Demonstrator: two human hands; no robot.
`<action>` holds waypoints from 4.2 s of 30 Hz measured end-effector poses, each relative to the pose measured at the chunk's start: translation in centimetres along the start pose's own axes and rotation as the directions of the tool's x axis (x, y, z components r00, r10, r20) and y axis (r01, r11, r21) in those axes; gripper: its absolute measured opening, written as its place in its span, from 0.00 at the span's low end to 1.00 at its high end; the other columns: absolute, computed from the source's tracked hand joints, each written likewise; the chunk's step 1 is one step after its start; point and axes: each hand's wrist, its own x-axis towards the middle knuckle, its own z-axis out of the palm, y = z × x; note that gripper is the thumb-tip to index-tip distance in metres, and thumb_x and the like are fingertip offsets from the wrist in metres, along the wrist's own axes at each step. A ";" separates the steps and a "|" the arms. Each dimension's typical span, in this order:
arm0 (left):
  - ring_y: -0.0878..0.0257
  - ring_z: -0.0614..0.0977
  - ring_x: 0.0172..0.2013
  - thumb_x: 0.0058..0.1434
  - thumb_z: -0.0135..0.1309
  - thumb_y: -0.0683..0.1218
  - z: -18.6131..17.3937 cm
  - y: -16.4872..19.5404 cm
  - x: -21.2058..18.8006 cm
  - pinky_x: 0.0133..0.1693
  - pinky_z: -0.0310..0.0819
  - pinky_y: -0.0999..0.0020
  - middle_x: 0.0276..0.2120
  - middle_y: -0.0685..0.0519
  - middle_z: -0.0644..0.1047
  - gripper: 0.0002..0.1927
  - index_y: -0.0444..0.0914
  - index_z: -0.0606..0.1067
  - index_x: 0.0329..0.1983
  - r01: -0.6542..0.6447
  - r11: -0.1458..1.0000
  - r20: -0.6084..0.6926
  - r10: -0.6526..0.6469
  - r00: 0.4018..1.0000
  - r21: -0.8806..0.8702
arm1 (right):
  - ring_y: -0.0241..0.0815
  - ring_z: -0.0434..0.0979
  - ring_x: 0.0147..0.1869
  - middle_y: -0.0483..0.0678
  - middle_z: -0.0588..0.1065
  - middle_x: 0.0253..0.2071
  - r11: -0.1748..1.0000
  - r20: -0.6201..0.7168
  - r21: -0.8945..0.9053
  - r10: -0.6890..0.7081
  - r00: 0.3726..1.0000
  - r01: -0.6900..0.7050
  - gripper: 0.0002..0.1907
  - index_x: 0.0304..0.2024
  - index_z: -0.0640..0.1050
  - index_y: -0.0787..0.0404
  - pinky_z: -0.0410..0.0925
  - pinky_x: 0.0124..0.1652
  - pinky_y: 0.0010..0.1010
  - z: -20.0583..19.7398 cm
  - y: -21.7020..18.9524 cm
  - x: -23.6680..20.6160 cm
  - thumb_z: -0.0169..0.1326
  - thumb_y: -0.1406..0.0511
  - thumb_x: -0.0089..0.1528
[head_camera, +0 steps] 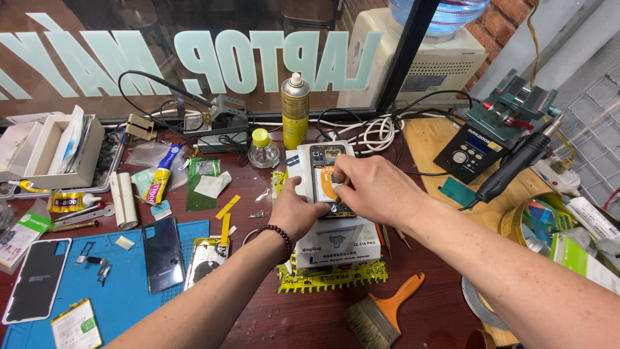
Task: The person uses a precision screwdriver to manipulate small components inside a disassembled smartphone. They repeatedly pick up tiny parts from the workbench and place them into the phone chassis, then apply adhesive from a tube to secure internal components.
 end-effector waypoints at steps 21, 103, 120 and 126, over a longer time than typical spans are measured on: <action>0.62 0.83 0.34 0.47 0.67 0.42 0.0 0.1 -0.1 0.37 0.80 0.67 0.38 0.47 0.81 0.51 0.35 0.55 0.73 -0.015 0.999 0.000 0.015 1.000 -0.035 | 0.59 0.82 0.38 0.56 0.80 0.30 0.999 -0.060 -0.035 -0.028 0.998 0.026 0.14 0.38 0.75 0.63 0.73 0.37 0.48 1.0 0.8 0.2 0.63 0.61 0.58; 0.63 0.77 0.34 0.66 0.50 0.41 -5.7 0.7 0.2 0.39 0.77 0.68 0.33 0.53 0.74 0.15 0.38 0.68 0.56 0.292 0.331 0.337 0.087 0.937 -0.897 | 0.38 0.85 0.37 0.49 0.79 0.37 0.551 -0.129 0.830 0.341 0.931 -0.087 0.10 0.45 0.74 0.66 0.80 0.35 0.27 -0.7 -2.8 2.5 0.57 0.70 0.62; 0.62 0.81 0.42 0.65 0.56 0.40 -4.0 2.0 -1.2 0.50 0.81 0.70 0.42 0.49 0.78 0.11 0.32 0.73 0.49 0.387 0.146 0.407 0.153 0.900 -0.910 | 0.37 0.84 0.36 0.48 0.79 0.37 0.510 -0.209 0.860 0.339 0.917 0.008 0.10 0.45 0.75 0.66 0.80 0.35 0.26 -2.7 -2.4 -0.4 0.57 0.71 0.62; 0.62 0.81 0.42 0.66 0.56 0.40 -3.8 2.2 -1.3 0.50 0.81 0.71 0.42 0.49 0.78 0.10 0.32 0.73 0.49 0.390 0.159 0.415 0.191 0.889 -0.907 | 0.36 0.84 0.36 0.48 0.79 0.37 0.525 -0.195 0.851 0.342 0.919 -0.014 0.09 0.45 0.75 0.66 0.80 0.36 0.25 -2.6 -2.4 -0.5 0.57 0.71 0.63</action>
